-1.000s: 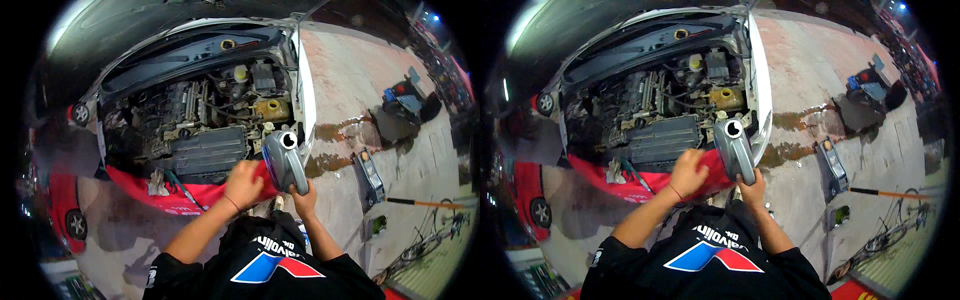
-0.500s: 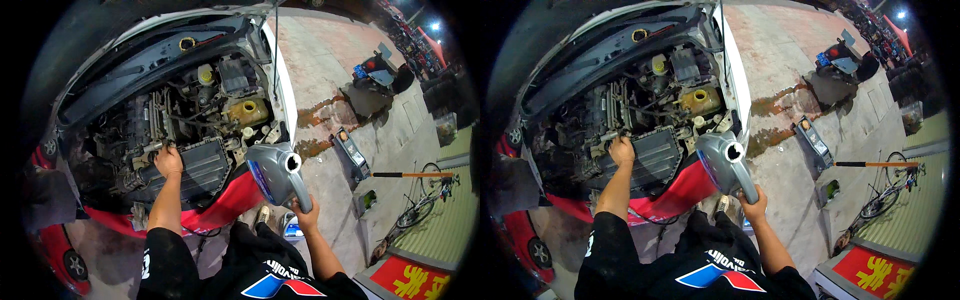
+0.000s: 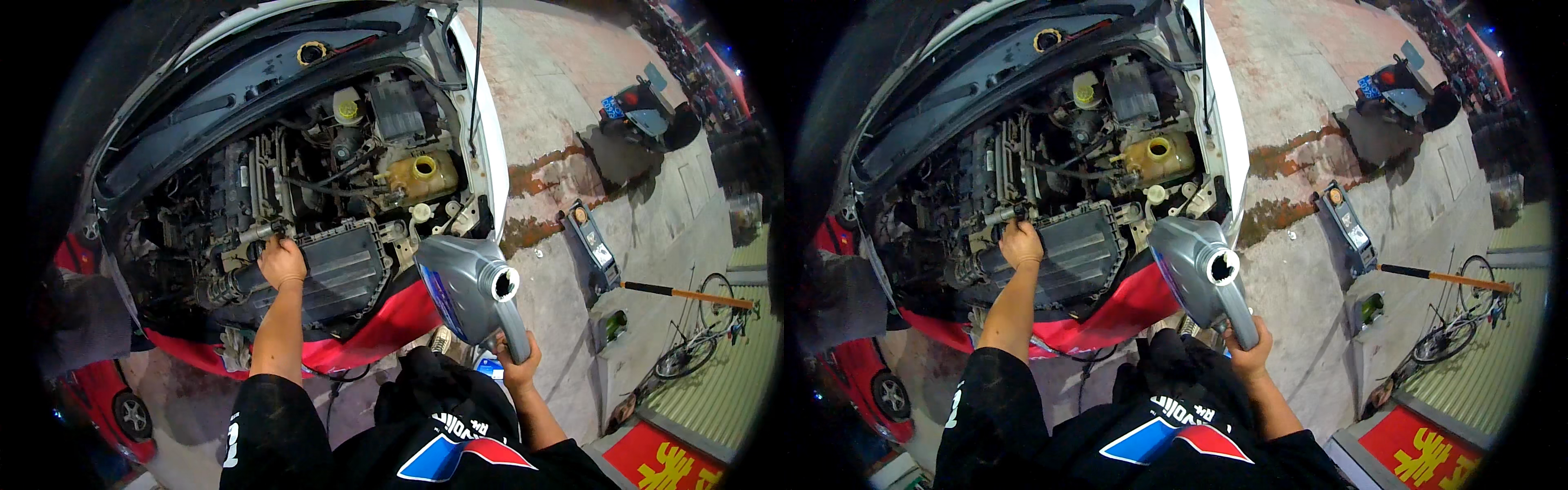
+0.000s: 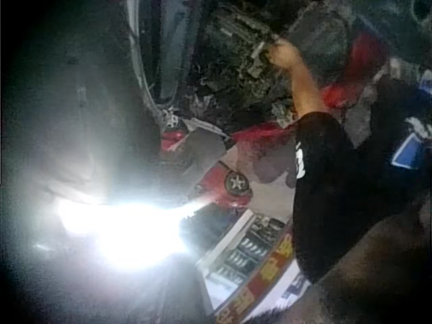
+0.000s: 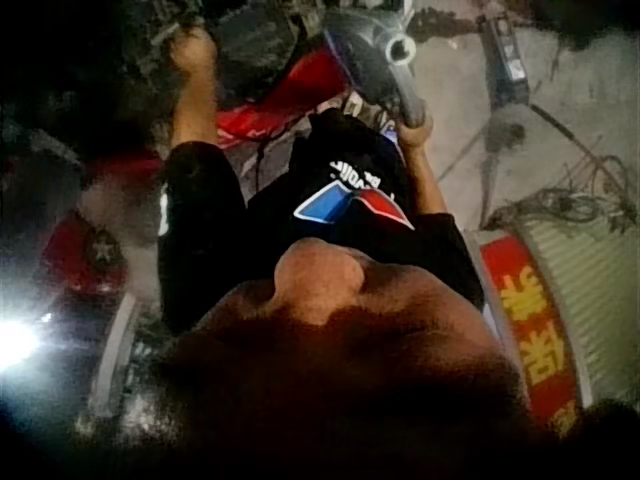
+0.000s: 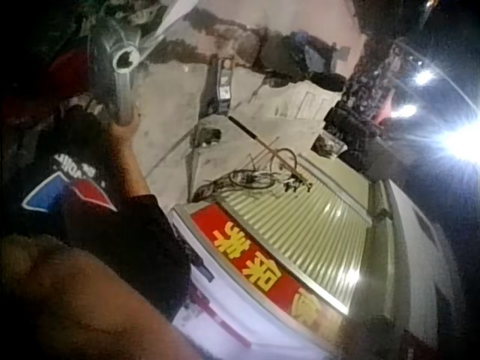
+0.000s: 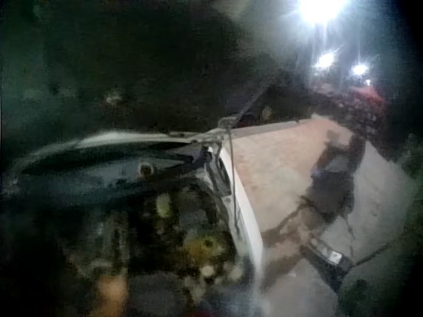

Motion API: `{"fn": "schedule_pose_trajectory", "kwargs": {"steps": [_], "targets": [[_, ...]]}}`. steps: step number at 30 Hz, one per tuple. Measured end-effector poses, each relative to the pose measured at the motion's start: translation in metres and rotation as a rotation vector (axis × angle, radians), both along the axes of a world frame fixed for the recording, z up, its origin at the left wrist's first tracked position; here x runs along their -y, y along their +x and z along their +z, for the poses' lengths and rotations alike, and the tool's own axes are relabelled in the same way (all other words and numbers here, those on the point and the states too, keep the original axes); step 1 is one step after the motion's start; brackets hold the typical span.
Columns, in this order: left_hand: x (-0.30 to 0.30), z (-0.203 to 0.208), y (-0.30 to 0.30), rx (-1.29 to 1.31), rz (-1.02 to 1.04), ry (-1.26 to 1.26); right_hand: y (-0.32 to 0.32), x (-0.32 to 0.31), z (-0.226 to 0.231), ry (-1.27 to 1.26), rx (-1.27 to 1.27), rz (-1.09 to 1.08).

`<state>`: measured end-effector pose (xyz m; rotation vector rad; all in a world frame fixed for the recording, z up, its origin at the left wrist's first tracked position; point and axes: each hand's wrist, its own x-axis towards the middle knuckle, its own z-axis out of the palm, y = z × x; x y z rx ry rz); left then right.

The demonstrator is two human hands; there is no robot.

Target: The person opens the hood of a white car and pours green coolant from a silver jug into the coolant reservoir. The person then closes the reservoir cap and sets the jug down.

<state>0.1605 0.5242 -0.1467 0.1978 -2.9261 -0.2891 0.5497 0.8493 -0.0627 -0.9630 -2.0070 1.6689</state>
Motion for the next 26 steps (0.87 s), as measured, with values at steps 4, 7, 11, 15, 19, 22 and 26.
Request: {"fn": "schedule_pose_trajectory", "kwargs": {"steps": [4, 7, 11, 15, 19, 22, 26], "targets": [[0.004, -0.007, -0.001, -0.105, 0.007, -0.01, -0.004, -0.002, 0.01, 0.006, 0.021, 0.027], [0.0, 0.004, -0.002, 0.048, 0.013, -0.002, -0.003, -0.003, 0.008, -0.012, -0.002, 0.017], [0.003, 0.0, 0.002, -0.082, 0.019, 0.005, -0.008, -0.005, 0.01, -0.074, -0.093, 0.037], [0.004, 0.0, 0.001, -0.053, 0.015, -0.001, -0.008, -0.006, 0.012, -0.057, -0.054, 0.026], [0.002, 0.003, 0.002, -0.102, -0.009, -0.025, -0.007, -0.009, 0.013, -0.044, -0.072, 0.045], [0.001, 0.004, 0.003, -0.134, -0.022, -0.045, -0.009, -0.004, 0.014, -0.066, -0.075, 0.005], [0.003, 0.0, 0.0, -0.096, -0.012, -0.062, -0.006, -0.006, 0.017, -0.056, -0.073, 0.02]]}}
